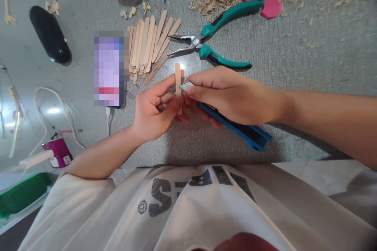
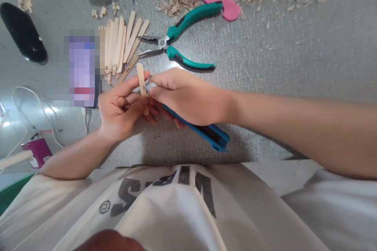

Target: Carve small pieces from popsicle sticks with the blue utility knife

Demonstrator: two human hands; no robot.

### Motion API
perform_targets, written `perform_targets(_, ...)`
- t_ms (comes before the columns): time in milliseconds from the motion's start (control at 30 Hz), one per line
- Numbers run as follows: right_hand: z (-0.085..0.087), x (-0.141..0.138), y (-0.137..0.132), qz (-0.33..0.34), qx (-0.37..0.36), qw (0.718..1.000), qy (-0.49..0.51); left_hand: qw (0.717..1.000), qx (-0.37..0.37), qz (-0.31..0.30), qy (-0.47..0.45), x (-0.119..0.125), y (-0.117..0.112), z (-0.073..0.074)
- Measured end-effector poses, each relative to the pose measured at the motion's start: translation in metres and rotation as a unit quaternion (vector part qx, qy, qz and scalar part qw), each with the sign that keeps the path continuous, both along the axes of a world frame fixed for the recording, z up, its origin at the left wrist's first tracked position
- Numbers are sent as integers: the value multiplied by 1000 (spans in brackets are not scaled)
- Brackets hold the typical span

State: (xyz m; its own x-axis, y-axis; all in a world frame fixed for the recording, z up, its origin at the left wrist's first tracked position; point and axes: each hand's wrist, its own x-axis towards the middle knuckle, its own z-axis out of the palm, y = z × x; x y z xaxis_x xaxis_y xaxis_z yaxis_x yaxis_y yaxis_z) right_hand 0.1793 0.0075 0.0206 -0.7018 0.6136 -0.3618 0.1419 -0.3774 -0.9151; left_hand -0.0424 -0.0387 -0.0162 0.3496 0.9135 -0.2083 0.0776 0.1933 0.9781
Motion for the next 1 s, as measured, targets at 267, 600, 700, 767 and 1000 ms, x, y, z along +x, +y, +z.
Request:
perform_targets(267,0,-2,0,-17,-23,1000,7,1000,7,20,18,1,-1,0)
perform_targets(600,-4,1,-4,2,38,999,-25,997,43,37,51,5,-5,-1)
perform_targets(700,-6,1,-6,-5,73,996,-55,996,45,31,65,7,-7,1)
perform_targets(767,-6,0,-7,-5,86,993,-77,996,59,18,60,8,-7,1)
perform_targets(1000,-2,3,1,39,33,998,-34,998,58,-10,12,0,-1,-5)
